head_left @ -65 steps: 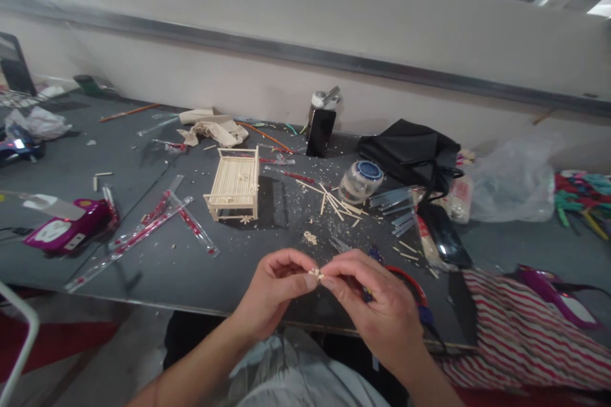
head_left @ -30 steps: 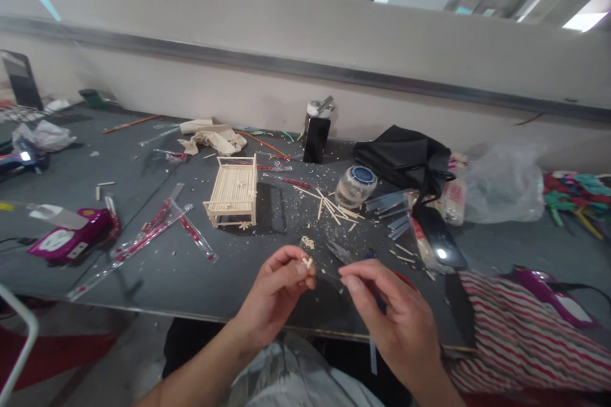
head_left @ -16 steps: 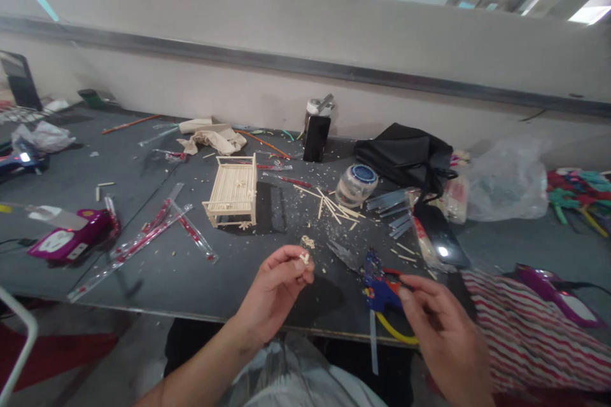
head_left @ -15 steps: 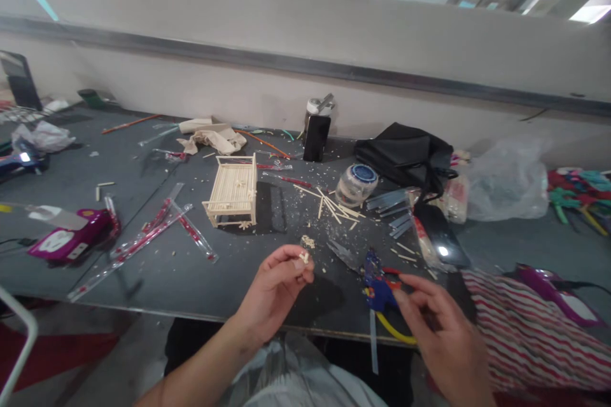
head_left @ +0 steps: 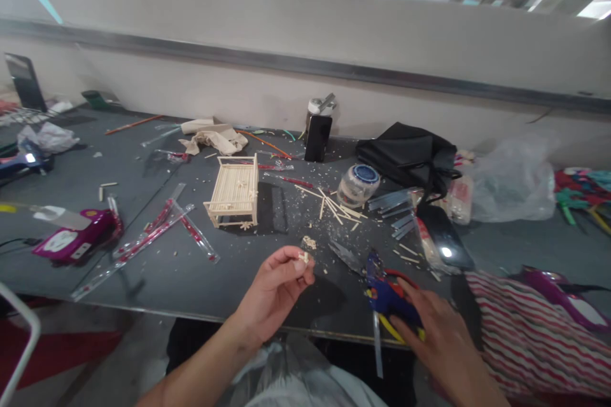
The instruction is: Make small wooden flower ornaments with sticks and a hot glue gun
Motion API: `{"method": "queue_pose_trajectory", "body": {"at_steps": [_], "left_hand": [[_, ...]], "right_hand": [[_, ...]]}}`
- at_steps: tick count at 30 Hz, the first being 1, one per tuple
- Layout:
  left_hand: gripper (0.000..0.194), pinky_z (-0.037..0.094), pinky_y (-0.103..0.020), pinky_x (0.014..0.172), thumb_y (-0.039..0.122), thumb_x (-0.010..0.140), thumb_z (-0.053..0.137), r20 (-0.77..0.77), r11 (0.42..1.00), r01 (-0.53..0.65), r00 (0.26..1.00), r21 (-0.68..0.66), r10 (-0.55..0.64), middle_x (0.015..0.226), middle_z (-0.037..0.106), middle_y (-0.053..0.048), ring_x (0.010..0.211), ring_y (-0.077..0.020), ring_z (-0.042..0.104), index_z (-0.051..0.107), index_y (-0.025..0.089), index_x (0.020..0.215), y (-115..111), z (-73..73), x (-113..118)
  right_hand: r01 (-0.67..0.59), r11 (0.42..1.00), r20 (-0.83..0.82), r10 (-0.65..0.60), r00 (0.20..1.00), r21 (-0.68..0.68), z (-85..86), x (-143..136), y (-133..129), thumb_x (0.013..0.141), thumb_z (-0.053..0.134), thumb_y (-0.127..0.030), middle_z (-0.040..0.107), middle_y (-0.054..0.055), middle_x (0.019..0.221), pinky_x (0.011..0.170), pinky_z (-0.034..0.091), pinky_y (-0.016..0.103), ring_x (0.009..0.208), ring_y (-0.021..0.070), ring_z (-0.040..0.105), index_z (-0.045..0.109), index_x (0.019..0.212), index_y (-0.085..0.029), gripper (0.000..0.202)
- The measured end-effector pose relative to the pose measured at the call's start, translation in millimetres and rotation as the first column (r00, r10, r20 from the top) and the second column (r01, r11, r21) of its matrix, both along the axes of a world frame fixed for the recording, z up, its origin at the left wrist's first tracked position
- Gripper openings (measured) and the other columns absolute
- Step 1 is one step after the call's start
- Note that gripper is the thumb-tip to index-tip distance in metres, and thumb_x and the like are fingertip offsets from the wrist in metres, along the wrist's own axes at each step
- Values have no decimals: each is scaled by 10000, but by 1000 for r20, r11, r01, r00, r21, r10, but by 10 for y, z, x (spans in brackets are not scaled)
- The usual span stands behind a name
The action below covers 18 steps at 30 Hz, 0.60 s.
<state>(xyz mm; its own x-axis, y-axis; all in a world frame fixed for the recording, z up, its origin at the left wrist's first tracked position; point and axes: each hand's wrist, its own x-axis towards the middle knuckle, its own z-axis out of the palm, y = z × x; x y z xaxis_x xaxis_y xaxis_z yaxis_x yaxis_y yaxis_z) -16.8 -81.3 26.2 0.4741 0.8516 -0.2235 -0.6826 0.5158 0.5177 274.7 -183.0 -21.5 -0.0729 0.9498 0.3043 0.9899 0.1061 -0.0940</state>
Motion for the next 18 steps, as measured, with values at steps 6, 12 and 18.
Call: {"method": "queue_pose_trajectory", "body": {"at_steps": [6, 12, 18], "left_hand": [[132, 412, -200, 620, 127, 715, 788, 21, 1000, 16, 1000, 17, -17, 788, 666, -10, 599, -57, 521, 694, 158, 801, -16, -10, 12], [129, 461, -213, 702, 124, 714, 785, -13, 1000, 21, 1000, -14, -22, 814, 694, -22, 685, -90, 605, 705, 160, 809, -5, 29, 11], [127, 471, -211, 738, 91, 722, 759, -26, 999, 46, 999, 7, -46, 860, 712, -29, 705, -92, 633, 715, 158, 820, -3, 43, -4]], "right_hand": [[-44, 998, -116, 38, 992, -48, 48, 2, 71, 868, 552, -371, 704, 87, 926, 728, 538, 414, 818, 268, 678, 615, 1170, -210, 347], [115, 992, -477, -128, 870, -56, 365, -145, 62, 835, 594, -389, 720, 58, 963, 725, 569, 359, 843, 254, 702, 665, 1053, -258, 265], [198, 948, -833, -313, 456, -248, 607, -298, -74, 858, 545, -438, 717, 83, 790, 576, 568, 362, 675, 268, 682, 717, 903, -247, 261]]}}
